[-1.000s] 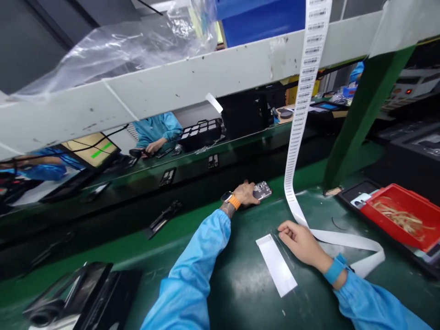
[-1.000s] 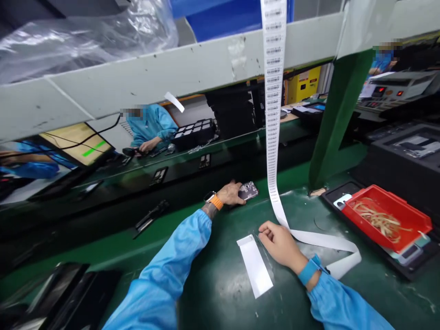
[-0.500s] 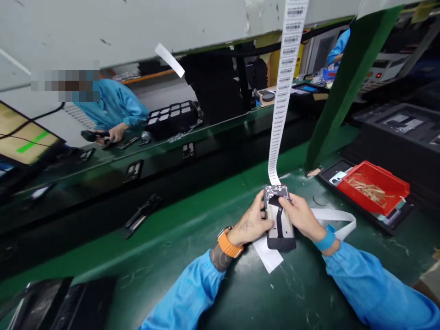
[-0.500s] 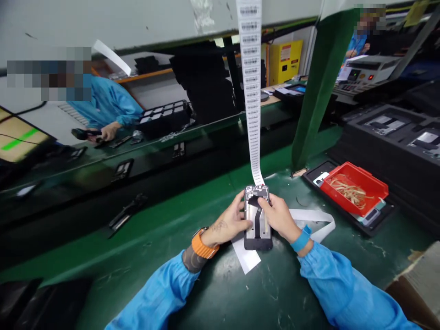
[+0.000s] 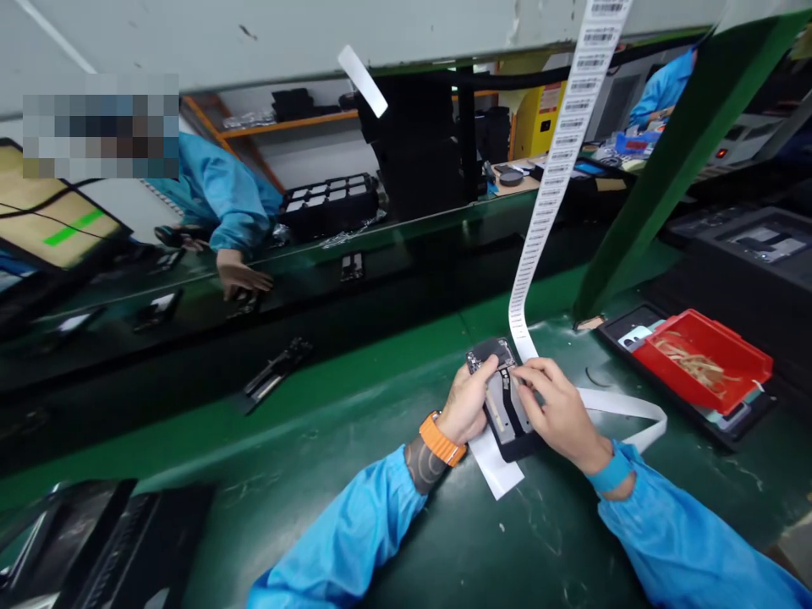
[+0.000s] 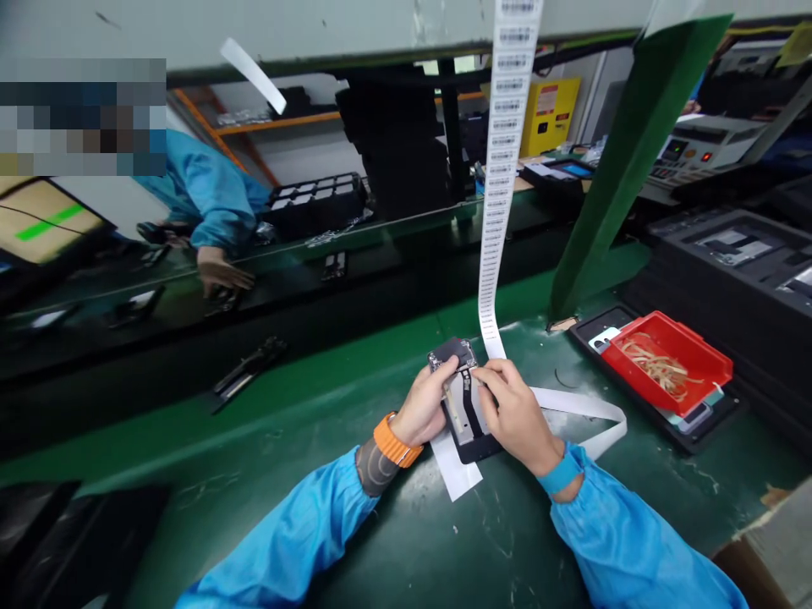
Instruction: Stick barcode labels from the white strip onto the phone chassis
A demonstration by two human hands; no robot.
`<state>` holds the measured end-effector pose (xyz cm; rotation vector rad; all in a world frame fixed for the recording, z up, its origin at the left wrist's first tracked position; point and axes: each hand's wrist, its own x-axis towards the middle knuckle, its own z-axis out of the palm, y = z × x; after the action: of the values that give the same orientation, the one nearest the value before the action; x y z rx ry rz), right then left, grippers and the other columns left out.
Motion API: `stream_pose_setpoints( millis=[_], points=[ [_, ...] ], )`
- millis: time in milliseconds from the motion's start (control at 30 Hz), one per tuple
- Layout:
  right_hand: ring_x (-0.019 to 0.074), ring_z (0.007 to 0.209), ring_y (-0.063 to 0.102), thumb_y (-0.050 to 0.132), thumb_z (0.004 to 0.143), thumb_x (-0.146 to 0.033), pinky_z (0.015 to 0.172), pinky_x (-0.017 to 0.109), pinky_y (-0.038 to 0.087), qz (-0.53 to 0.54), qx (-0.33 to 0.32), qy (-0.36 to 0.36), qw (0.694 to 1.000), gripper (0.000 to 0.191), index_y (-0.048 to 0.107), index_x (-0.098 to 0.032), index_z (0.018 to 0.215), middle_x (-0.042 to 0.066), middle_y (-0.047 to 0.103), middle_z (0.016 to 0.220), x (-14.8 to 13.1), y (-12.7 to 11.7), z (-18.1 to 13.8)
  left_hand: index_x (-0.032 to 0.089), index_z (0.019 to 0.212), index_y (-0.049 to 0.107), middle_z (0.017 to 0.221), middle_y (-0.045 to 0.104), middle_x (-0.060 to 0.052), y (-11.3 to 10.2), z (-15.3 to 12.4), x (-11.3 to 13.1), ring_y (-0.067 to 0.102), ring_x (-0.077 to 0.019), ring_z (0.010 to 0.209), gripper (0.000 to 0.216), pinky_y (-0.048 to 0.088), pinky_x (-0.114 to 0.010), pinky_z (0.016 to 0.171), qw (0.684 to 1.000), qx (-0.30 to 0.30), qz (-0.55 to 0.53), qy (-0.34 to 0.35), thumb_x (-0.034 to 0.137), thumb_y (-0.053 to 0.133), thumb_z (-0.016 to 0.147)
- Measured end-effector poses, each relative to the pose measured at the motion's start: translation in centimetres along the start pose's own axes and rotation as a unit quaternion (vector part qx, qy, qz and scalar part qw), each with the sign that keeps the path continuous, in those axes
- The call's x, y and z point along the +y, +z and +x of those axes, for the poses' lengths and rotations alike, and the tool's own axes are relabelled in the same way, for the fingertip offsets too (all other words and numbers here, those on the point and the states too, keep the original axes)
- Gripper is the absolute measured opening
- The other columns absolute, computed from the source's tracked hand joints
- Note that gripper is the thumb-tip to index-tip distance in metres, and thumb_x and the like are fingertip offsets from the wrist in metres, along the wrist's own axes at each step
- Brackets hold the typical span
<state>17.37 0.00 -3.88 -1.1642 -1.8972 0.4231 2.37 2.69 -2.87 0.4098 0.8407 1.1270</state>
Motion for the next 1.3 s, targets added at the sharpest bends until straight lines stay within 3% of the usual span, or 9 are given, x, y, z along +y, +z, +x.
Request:
stream_pose_setpoints(
  millis=[267,433,600,700,833,967,1100,1200,1300],
  points=[
    [0.0194,0.084,0.063,0.046,0.096,-0.02,0.079,0.034,0.054,-0.024,-0.092,0.033,0.995,0.017,0.063,-0.021,0.098,0.008,0.06,0.1,0.8,-0.7,0.0,0.013,0.1,0.065,0.09,0.073,-0.009,0.3,-0.8,-0.2,0.07,-0.0214,0.077,0.045,0.056,-0.035,0.076,0.998,-0.048,0.011,-0.041,0.033,0.086,0.066],
    [0.018,0.077,0.06,0.05,0.094,-0.025,0.072,0.032,0.052,-0.01,-0.151,0.043,0.988,0.012,0.059,-0.023,0.088,0.004,0.059,0.089,1.4,-1.7,0.2,0.015,0.097,0.066,0.081,0.071,-0.006,0.1,-1.1,-0.4,0.069,-0.0182,0.07,0.044,0.055,-0.03,0.069,0.995,-0.067,0.033,-0.064,0.036,0.087,0.065],
    [0.019,0.075,0.058,0.047,0.095,-0.026,0.068,0.033,0.049,-0.021,-0.182,0.034,0.982,0.016,0.056,-0.023,0.082,0.004,0.057,0.086,1.4,-1.9,0.4,0.017,0.103,0.068,0.088,0.072,-0.006,0.1,-1.2,-0.3,0.07,-0.018,0.079,0.052,0.055,-0.028,0.074,0.987,-0.135,0.028,-0.083,0.04,0.089,0.062],
    [0.0202,0.078,0.057,0.045,0.096,-0.026,0.072,0.035,0.049,-0.023,-0.181,0.01,0.983,0.017,0.053,-0.023,0.082,0.004,0.056,0.085,0.6,-2.2,0.6,0.016,0.098,0.068,0.085,0.071,-0.007,-0.2,-0.7,0.4,0.07,-0.0204,0.077,0.052,0.055,-0.03,0.07,0.987,-0.127,0.016,-0.097,0.053,0.084,0.065],
    [0.02,0.087,0.06,0.045,0.098,-0.026,0.079,0.035,0.05,0.092,-0.218,0.0,0.972,0.015,0.051,-0.023,0.084,0.006,0.061,0.095,-0.9,-3.7,0.6,0.013,0.082,0.065,0.076,0.069,-0.011,-0.9,0.4,2.1,0.069,-0.0246,0.073,0.073,0.056,-0.036,0.069,0.989,-0.069,-0.056,-0.12,0.084,0.051,0.074],
    [0.0175,0.078,0.064,0.05,0.096,-0.027,0.069,0.03,0.053,0.22,-0.163,0.051,0.96,0.013,0.048,-0.023,0.083,0.005,0.065,0.088,-2.1,-3.6,0.0,0.012,0.082,0.066,0.075,0.068,-0.011,-1.2,0.8,2.8,0.068,-0.0228,0.069,0.08,0.057,-0.04,0.071,0.993,-0.022,-0.088,-0.08,0.085,0.033,0.082],
    [0.0171,0.07,0.061,0.05,0.094,-0.023,0.068,0.031,0.052,0.063,-0.067,0.031,0.995,0.01,0.055,-0.023,0.086,0.003,0.063,0.078,-2.5,-1.1,-0.5,0.013,0.082,0.066,0.075,0.069,-0.012,-0.5,0.1,1.3,0.068,-0.023,0.072,0.08,0.057,-0.035,0.069,0.988,-0.038,-0.064,-0.134,0.085,0.032,0.081],
    [0.0217,0.084,0.064,0.043,0.097,-0.021,0.081,0.036,0.053,-0.014,-0.051,-0.037,0.998,0.02,0.063,-0.022,0.1,0.007,0.066,0.088,-2.4,0.4,-0.5,0.015,0.075,0.062,0.074,0.068,-0.011,0.3,-0.6,0.0,0.068,-0.0228,0.076,0.074,0.055,-0.031,0.068,0.983,-0.068,-0.06,-0.161,0.084,0.036,0.081],
    [0.0231,0.088,0.064,0.041,0.098,-0.019,0.082,0.037,0.054,-0.021,-0.052,-0.054,0.997,0.027,0.066,-0.021,0.109,0.009,0.066,0.092,-2.3,0.7,-0.5,0.016,0.072,0.059,0.07,0.065,-0.007,0.8,-1.1,-0.5,0.067,-0.0198,0.073,0.063,0.053,-0.027,0.066,0.988,-0.052,-0.049,-0.138,0.078,0.051,0.08]
  ],
)
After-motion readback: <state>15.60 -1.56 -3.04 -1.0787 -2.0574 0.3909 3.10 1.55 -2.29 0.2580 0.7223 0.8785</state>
